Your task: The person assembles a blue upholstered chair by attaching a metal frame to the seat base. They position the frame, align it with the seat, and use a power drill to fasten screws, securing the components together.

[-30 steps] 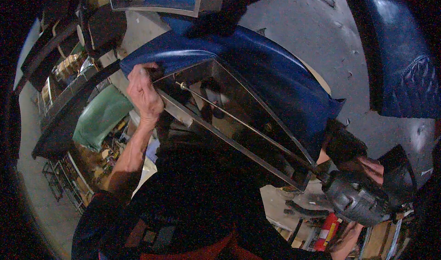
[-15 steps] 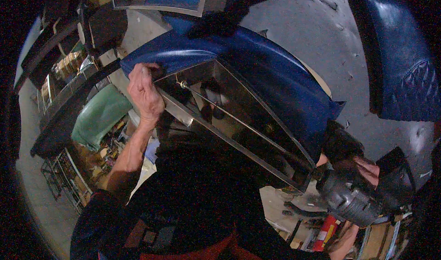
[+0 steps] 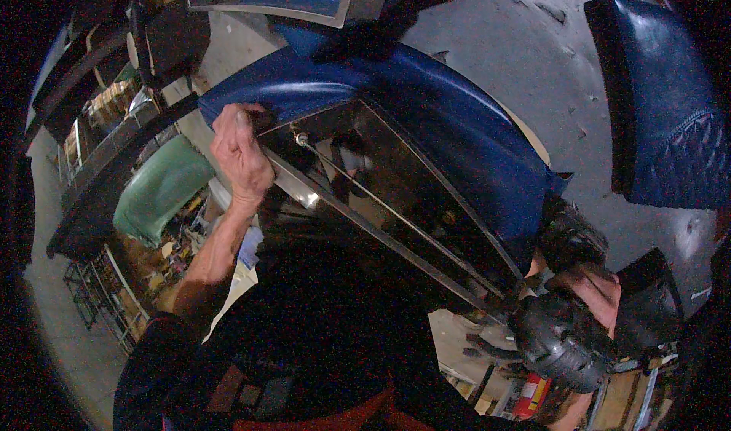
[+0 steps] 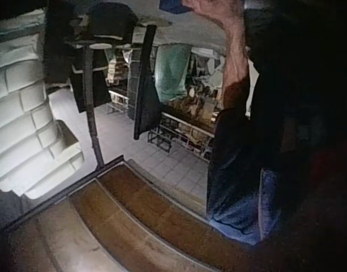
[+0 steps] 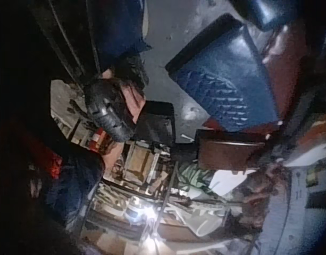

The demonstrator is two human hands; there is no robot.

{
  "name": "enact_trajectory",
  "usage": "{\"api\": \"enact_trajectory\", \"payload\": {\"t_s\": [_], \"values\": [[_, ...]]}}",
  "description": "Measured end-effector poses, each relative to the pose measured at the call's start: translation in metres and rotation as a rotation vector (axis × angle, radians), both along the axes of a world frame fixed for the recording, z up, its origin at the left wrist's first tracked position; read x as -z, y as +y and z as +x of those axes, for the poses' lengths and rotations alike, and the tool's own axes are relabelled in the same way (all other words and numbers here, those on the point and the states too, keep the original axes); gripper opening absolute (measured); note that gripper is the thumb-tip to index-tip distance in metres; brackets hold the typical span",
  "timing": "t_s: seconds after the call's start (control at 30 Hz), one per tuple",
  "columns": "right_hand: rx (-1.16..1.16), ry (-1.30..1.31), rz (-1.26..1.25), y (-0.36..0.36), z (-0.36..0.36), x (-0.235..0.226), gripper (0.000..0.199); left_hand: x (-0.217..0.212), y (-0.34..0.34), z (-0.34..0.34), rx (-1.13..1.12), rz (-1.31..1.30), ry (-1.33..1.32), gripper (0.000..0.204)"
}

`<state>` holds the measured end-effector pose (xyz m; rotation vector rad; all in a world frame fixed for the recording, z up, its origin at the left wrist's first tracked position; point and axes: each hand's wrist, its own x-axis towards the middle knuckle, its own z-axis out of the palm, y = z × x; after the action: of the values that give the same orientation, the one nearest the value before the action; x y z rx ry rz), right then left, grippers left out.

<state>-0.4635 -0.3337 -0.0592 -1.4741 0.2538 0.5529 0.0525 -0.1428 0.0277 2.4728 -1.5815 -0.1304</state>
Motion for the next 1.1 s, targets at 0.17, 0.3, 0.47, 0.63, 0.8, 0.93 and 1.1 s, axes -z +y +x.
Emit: {"api": "enact_trajectory", "payload": {"t_s": [0.17,0.3,0.47,0.63,0.8,0.93,1.1], "values": [[0.160,-0.224,0.030,-0.008,0.050,-0.019,0.040,0.000,0.002,-0.001,0.001,0.002,0.008,0.028],[0.161,-0.251,0.054,0.002,0.042,-0.014,0.028,0.001,0.002,0.001,-0.010,0.002,0.023,0.029],[0.223,-0.203,-0.004,0.011,0.033,-0.017,0.027,-0.001,0.003,0.002,-0.011,0.050,0.027,0.045],[0.196,-0.154,-0.053,0.016,0.033,-0.017,0.032,0.000,0.008,0.001,-0.009,0.042,0.031,0.042],[0.152,-0.109,-0.084,0.013,0.036,-0.021,0.038,0.000,0.009,0.002,-0.001,0.035,0.028,0.039],[0.078,-0.063,-0.074,0.012,0.028,-0.021,0.043,0.001,0.010,0.003,0.003,0.020,0.034,0.037],[0.152,-0.101,-0.066,0.019,0.022,-0.016,0.045,-0.001,0.009,0.001,0.001,0.042,0.034,0.035]]}}
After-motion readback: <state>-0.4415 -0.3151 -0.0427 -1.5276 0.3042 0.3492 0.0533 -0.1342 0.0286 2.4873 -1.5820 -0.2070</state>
